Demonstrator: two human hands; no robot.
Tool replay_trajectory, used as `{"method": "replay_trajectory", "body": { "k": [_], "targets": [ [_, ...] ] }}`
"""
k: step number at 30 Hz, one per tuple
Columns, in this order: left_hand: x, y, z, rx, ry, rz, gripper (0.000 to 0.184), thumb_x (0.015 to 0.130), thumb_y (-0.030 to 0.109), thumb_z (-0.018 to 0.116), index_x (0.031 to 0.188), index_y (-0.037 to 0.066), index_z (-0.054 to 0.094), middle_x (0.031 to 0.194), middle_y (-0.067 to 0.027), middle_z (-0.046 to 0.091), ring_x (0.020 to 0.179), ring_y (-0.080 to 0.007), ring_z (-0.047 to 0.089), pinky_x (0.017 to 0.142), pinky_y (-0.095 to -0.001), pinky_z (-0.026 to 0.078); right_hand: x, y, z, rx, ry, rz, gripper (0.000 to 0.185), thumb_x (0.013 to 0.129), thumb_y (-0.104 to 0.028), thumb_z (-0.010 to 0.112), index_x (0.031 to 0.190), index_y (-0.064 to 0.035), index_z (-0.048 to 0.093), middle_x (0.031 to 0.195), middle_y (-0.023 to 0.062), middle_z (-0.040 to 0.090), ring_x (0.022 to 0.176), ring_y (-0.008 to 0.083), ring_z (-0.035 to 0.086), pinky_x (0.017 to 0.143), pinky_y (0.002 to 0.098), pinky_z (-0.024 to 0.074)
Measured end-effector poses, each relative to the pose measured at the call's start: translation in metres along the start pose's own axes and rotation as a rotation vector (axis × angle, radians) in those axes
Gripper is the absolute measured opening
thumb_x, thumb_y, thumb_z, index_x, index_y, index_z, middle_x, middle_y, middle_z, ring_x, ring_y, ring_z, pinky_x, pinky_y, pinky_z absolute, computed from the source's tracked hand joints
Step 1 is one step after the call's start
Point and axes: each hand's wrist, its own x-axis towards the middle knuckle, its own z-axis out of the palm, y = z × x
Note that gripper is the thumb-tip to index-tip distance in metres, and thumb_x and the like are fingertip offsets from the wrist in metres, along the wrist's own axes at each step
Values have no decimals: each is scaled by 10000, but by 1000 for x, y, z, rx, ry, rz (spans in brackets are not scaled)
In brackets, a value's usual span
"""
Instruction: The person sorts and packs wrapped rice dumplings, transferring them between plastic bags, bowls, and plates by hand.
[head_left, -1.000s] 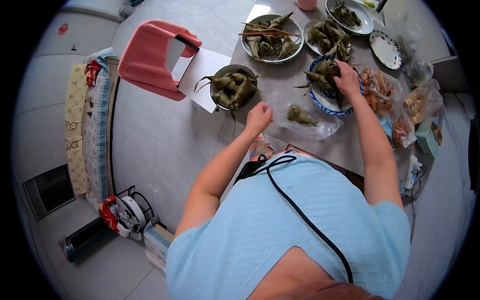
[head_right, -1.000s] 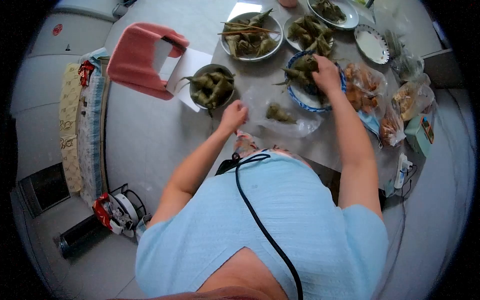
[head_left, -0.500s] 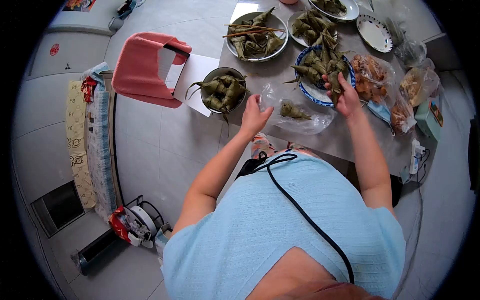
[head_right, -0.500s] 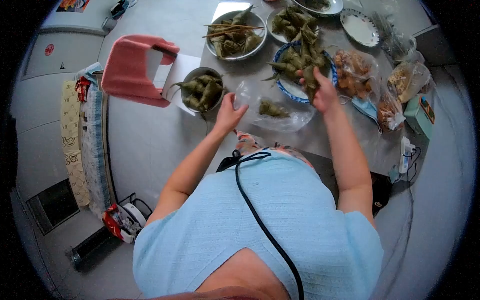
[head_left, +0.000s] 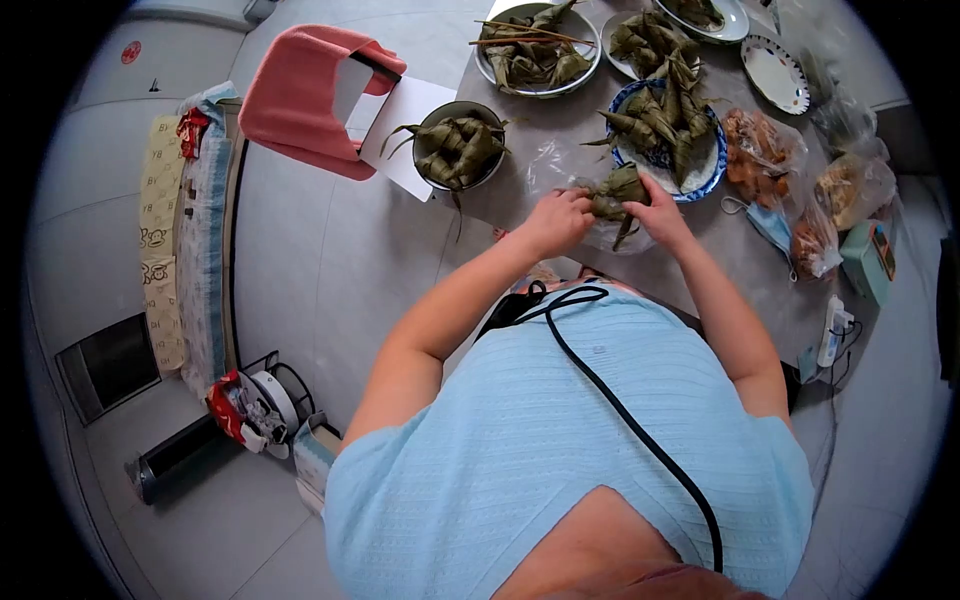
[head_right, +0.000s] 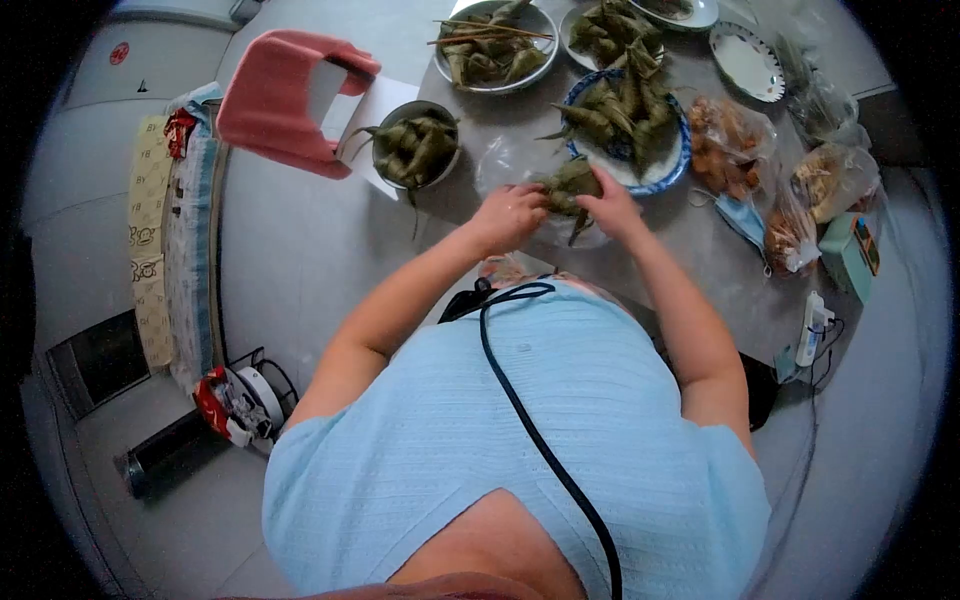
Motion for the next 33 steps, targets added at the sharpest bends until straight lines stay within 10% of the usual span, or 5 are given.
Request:
{"method": "replay_trajectory", "body": {
  "k": [8, 13, 28, 33],
  "targets": [
    [0, 4, -14, -259, -247, -268, 144, 808, 156, 540, 879, 99, 651, 987, -84, 622, 1012, -305, 573, 822, -420, 476, 16, 31, 33, -243, 77, -51, 544, 779, -40, 603, 1303, -68, 456, 1151, 169, 600, 1056, 293, 583, 911, 346, 450],
    [2, -10, 3, -554, 338, -684, 272, 825, 43, 496, 1092, 29, 547, 1064, -187, 570, 957, -388, 558, 828, -447, 453, 9, 36, 32, -352, 90, -58, 527, 775, -45, 599, 1284, -107, 478, 1159, 173, 595, 1081, 341, 566, 915, 378, 452],
    [7, -24, 1, -712, 189, -668, 204, 874, 74, 549, 1058, 2, 600, 1011, -171, 645, 931, -281, 644, 799, -353, 504, 3, -25, 10, -546, 74, -102, 397, 812, -50, 597, 1205, -60, 543, 1155, 163, 587, 1059, 306, 575, 887, 353, 461],
    [6, -15, -14, -708, 165, -654, 204, 883, 105, 564, 1067, 26, 604, 1010, -161, 644, 908, -276, 648, 786, -351, 510, 57, -69, -26, -1043, 625, -575, 300, 845, -191, 601, 1105, -48, 562, 1088, 162, 573, 965, 348, 570, 799, 435, 472]
  ]
}}
